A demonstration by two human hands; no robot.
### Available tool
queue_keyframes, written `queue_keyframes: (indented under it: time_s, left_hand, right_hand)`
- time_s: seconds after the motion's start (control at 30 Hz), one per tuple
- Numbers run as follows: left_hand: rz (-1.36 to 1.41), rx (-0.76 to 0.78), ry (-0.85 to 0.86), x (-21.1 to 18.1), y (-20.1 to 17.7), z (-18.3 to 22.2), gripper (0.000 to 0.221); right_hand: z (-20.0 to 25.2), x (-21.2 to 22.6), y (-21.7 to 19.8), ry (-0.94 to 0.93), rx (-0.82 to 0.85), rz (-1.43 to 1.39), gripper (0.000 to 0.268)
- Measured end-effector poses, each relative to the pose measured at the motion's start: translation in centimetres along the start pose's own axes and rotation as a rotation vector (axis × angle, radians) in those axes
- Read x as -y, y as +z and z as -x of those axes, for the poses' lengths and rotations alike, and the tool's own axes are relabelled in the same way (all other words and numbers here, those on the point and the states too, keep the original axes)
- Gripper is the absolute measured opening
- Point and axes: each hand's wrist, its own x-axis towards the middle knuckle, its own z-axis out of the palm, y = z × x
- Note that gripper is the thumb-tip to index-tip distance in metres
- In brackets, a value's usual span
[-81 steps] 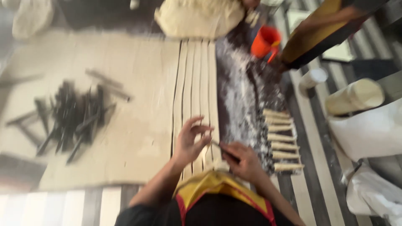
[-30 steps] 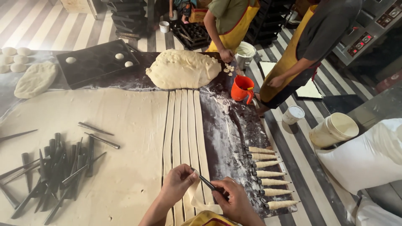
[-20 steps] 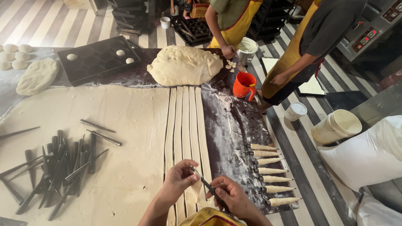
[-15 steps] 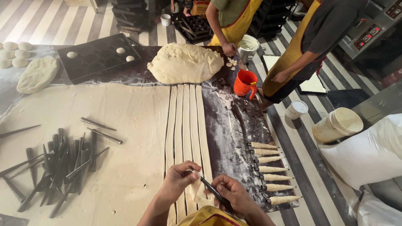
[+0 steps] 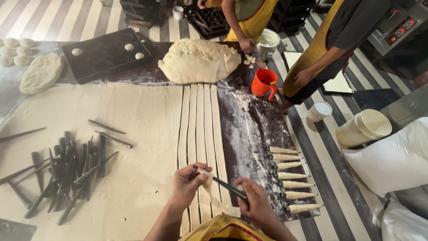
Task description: Wrapping strips of dough around conical metal molds to create bread cones.
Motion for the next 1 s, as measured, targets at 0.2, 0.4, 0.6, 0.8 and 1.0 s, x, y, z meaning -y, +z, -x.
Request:
queue_keyframes:
  time_s: [0.2,0.4,0.6,0.8,1.0]
  left_hand:
    - [-0.036,-0.067,0.036,-1.4,2.1,0.0,0.020]
    - [-0.068,0.200,0.000,-1.8,2.5,0.3,0.020]
    - [0.017,0.228,-0.020,-2.0,2.5,-0.2,0.025]
    - [0.059,0.251,0.008,-2.3,2.7,0.0,0.025]
    - [0.007,0.350,-0.079,-3.3,3.4,0.4,0.025]
  right_hand:
    - [0.6,0.7,1.5,-0.349,-0.140,0.440,0.042]
    - [-0.4,-1.5,1.0,0.348,0.261,-0.523,0.061]
    - [-0.3,-3.7,-1.3,-0.378,-0.056,0.246,0.058]
    - [1.4,-0.8,0.9,-0.115,-0.166,0.264,0.050]
    - [1.6,0.9,0.7,0.218,0.032,-0.050,0.064]
